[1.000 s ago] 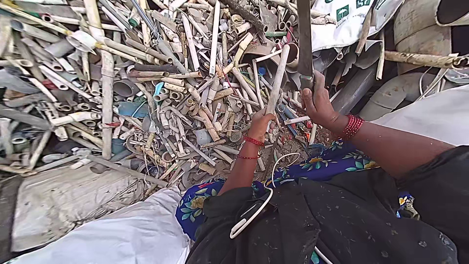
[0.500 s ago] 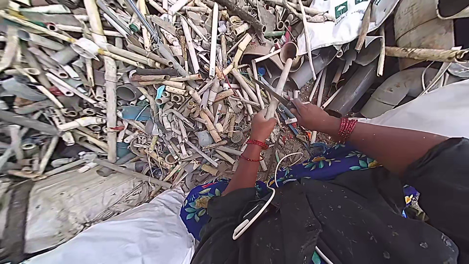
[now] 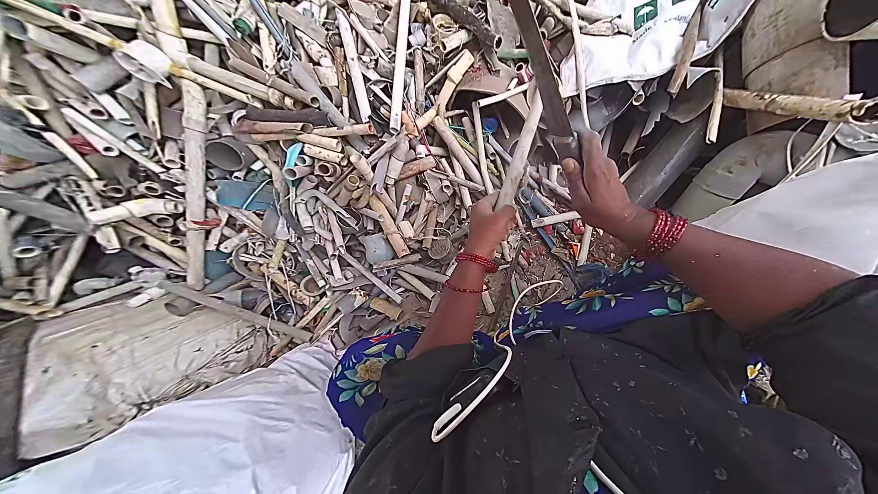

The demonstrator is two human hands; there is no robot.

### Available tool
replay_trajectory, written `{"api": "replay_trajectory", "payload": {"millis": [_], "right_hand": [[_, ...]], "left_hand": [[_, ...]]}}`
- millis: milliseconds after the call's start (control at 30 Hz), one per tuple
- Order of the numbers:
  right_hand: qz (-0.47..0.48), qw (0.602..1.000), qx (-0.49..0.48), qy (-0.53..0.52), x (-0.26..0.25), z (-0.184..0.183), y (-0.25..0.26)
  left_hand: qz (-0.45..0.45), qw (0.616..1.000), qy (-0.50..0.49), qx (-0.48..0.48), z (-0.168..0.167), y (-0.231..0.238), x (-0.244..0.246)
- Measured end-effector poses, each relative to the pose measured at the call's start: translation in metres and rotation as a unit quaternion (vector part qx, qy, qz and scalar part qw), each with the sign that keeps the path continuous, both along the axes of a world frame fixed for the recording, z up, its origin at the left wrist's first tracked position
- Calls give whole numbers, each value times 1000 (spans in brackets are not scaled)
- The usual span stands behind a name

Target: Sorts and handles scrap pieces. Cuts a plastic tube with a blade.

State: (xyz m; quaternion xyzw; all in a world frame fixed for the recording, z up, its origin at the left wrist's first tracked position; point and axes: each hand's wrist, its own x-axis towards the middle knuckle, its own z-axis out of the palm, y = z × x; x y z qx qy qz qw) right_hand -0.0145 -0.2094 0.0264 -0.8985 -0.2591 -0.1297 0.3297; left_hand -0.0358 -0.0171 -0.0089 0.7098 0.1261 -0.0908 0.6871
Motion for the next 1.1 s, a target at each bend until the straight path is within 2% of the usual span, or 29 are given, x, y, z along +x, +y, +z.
{"api": "replay_trajectory", "payload": {"millis": [33,67,133,167,233,300,333,367,400,467,500,533,567,633,667,700,733,800,833,900,967,1033,1067,1100], "right_hand": [[13,1000,-1,-19,-3,-6,0],[24,998,-60,14,-6,-9,0],[19,953,-233,194,-4,-4,7],[14,940,-252,229,1,-4,9],[7,973,-157,172,1,-1,5],[5,999,-24,41,0,1,2],[6,1000,7,-7,0,-1,2],[8,1000,-14,-17,-2,-4,1],[5,995,-96,31,-6,-4,1],[-20,935,-283,212,-3,0,9],[-31,918,-306,252,3,-1,11],[-35,926,-280,251,5,1,10],[-37,951,-222,214,4,4,6],[-21,993,-84,76,2,5,1],[-5,999,-43,19,1,1,1],[14,999,-44,-8,-2,-5,1],[26,994,-105,16,-5,-7,2],[9,935,-303,183,-7,1,14],[-6,916,-335,223,-3,3,18],[-25,941,-274,199,1,7,15],[-14,988,-132,78,0,8,7],[19,998,-44,-36,-4,3,5],[33,996,-56,-59,-7,-3,6],[36,992,-121,-23,-10,-7,7]], "left_hand": [[6,1000,3,-27,4,-1,-1],[12,998,12,-58,8,-1,-3],[20,994,34,-100,10,-1,-4],[22,993,45,-110,9,-1,-3],[26,989,63,-128,5,0,-1],[25,987,64,-142,5,0,-2],[25,986,62,-151,5,0,-3],[24,985,61,-159,5,1,-3],[21,985,62,-163,6,1,-4],[19,986,67,-152,4,1,-4],[24,986,74,-147,4,-1,-3],[29,986,81,-139,3,-1,-3],[31,987,84,-137,3,-3,-4],[33,986,71,-147,5,-4,-5],[32,986,63,-151,6,-3,-5],[27,987,53,-148,7,-2,-5],[23,989,43,-139,6,-1,-5],[17,995,27,-96,1,-1,-5],[17,997,30,-72,-2,-2,-3],[20,997,54,-43,-3,-3,-3],[21,997,60,-35,1,-5,-5],[16,998,46,-31,2,-4,-6],[14,999,36,-22,3,-4,-5],[9,1000,26,-8,2,-3,-6]]}}
